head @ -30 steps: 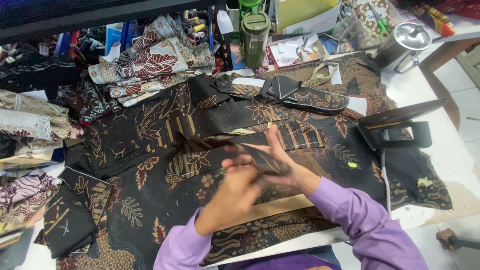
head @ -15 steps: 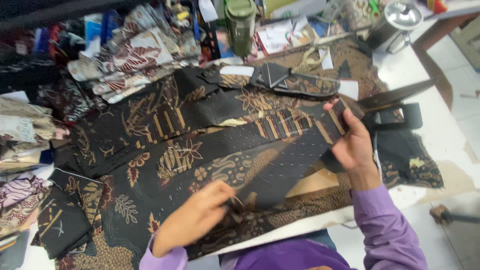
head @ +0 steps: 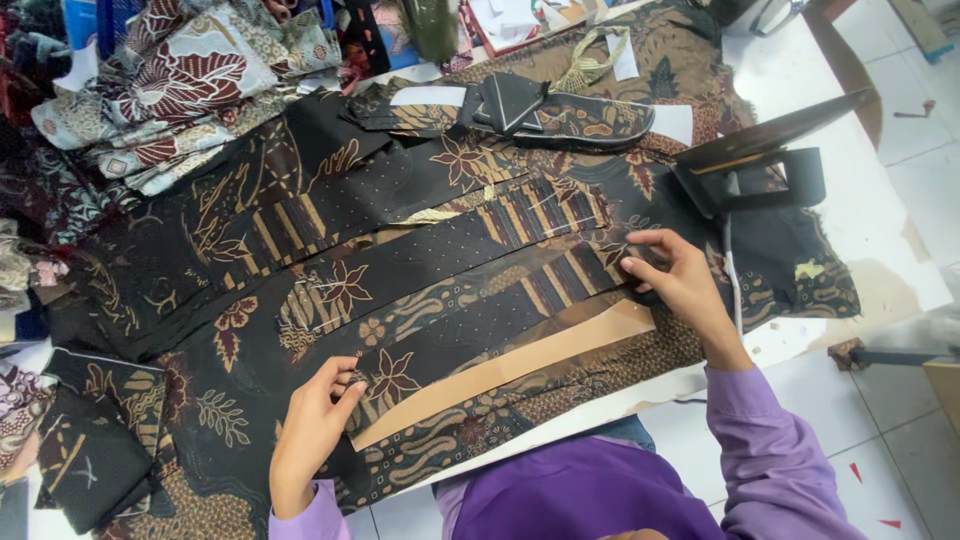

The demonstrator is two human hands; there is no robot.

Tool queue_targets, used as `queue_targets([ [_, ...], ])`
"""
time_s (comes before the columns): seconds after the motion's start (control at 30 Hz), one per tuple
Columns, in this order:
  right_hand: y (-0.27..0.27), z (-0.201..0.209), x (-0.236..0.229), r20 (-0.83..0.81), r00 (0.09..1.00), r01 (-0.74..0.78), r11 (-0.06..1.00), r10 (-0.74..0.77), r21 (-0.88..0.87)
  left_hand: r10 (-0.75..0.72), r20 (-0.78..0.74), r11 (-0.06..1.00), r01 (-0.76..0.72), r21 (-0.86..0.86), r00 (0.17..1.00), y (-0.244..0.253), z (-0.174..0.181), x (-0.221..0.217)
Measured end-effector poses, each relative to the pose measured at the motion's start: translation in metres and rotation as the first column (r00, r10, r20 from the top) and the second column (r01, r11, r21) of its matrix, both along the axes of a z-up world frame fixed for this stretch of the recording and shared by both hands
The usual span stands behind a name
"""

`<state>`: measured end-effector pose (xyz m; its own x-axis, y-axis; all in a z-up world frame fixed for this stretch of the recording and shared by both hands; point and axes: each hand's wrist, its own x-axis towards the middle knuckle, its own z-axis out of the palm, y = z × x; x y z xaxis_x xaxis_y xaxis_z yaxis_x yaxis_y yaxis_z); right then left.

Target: The person aligns a long beige paper pattern piece on a dark patterned fabric laid on a table. They repeatedly adjust the pattern's position, smooth it down, and lift and reposition it to ensure proper alignment with the fabric design.

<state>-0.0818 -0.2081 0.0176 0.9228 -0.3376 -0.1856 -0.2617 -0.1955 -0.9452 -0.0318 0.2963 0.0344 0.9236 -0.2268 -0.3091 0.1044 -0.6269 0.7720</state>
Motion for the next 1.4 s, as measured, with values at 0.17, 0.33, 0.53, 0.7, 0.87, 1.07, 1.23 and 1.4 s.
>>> queue_targets([
  [0.17,0.007,0.007,-0.006,-0.110,0.993,-0.008,0.923,-0.037,-0.384,0.072,0.024,0.997,-0.073,0.032,0.997,-0.002,0.000,0.002],
  [0.33,0.019,0.020,-0.006,-0.175,0.980,-0.030,0.789,-0.098,-0.613,0.155,0.061,0.983,-0.160,0.087,0.986,-0.006,0.004,0.006],
  [0.53,0.025,0.026,-0.011,-0.096,0.995,-0.066,0.629,-0.014,-0.774,0.177,0.120,0.975,-0.190,0.114,0.977,-0.005,0.003,0.007],
  [0.7,0.042,0.015,-0.016,0.162,0.947,-0.043,0.612,0.276,-0.790,0.176,0.174,0.973,-0.198,0.118,0.969,-0.006,-0.001,0.007],
  [0.87,0.058,-0.004,-0.022,-0.025,0.884,-0.216,0.360,0.466,-0.908,0.171,0.186,0.968,-0.200,0.149,0.968,-0.005,-0.004,0.007],
  [1.07,0.051,-0.008,-0.026,-0.040,0.896,-0.208,0.339,0.442,-0.917,0.188,0.174,0.967,-0.213,0.141,0.967,-0.009,0.002,0.005],
  [1.23,0.046,0.007,-0.039,0.101,0.951,-0.054,0.475,0.293,-0.878,0.195,0.138,0.954,-0.220,0.206,0.971,-0.014,0.017,0.002],
  [1.4,0.037,0.025,-0.051,-0.075,0.981,-0.165,0.556,0.181,-0.815,0.068,0.329,0.892,-0.204,0.403,0.942,-0.023,0.033,-0.015],
])
